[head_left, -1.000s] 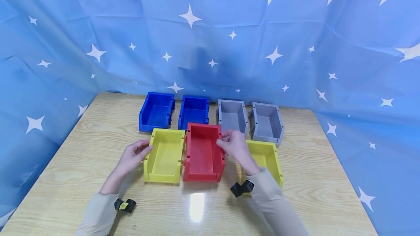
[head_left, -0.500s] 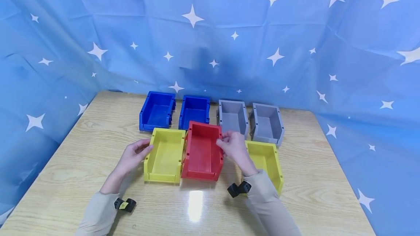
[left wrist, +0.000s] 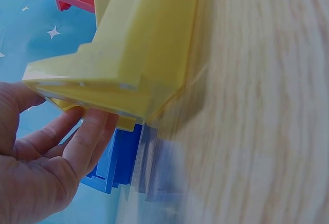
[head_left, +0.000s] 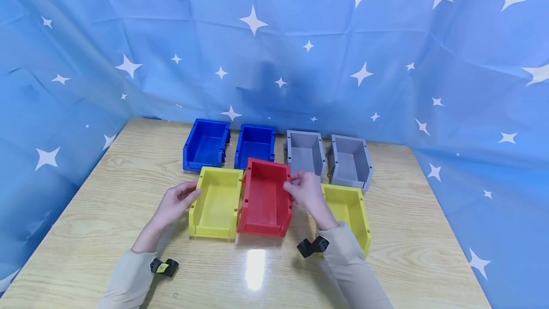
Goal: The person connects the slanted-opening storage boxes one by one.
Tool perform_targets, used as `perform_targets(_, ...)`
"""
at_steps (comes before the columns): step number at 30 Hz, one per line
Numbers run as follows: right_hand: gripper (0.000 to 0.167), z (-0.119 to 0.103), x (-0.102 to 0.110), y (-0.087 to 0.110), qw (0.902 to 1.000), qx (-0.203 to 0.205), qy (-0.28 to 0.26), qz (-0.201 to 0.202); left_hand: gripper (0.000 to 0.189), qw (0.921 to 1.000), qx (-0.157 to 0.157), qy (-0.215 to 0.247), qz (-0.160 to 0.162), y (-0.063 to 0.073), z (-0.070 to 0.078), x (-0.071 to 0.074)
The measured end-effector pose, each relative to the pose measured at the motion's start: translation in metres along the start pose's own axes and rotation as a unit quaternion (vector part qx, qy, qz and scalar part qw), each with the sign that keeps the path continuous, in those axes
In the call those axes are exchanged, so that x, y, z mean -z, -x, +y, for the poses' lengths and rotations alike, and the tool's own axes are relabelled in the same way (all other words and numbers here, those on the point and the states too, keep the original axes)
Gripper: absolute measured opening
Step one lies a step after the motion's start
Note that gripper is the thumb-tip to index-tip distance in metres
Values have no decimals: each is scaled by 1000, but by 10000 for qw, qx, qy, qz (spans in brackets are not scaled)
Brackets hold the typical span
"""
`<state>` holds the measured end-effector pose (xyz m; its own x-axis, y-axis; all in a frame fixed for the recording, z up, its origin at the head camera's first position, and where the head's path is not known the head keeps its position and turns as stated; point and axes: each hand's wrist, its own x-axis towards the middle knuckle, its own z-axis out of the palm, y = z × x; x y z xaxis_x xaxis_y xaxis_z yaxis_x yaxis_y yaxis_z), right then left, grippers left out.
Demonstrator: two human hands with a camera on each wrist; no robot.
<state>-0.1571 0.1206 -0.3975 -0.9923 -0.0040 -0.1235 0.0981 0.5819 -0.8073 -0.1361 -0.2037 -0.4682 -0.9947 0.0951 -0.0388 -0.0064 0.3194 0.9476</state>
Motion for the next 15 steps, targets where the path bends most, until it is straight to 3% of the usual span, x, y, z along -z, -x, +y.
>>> perform_targets(15,17,-1,-2,-1,10000,8,68,-11,41,9999,7,-119,40,0,1,1)
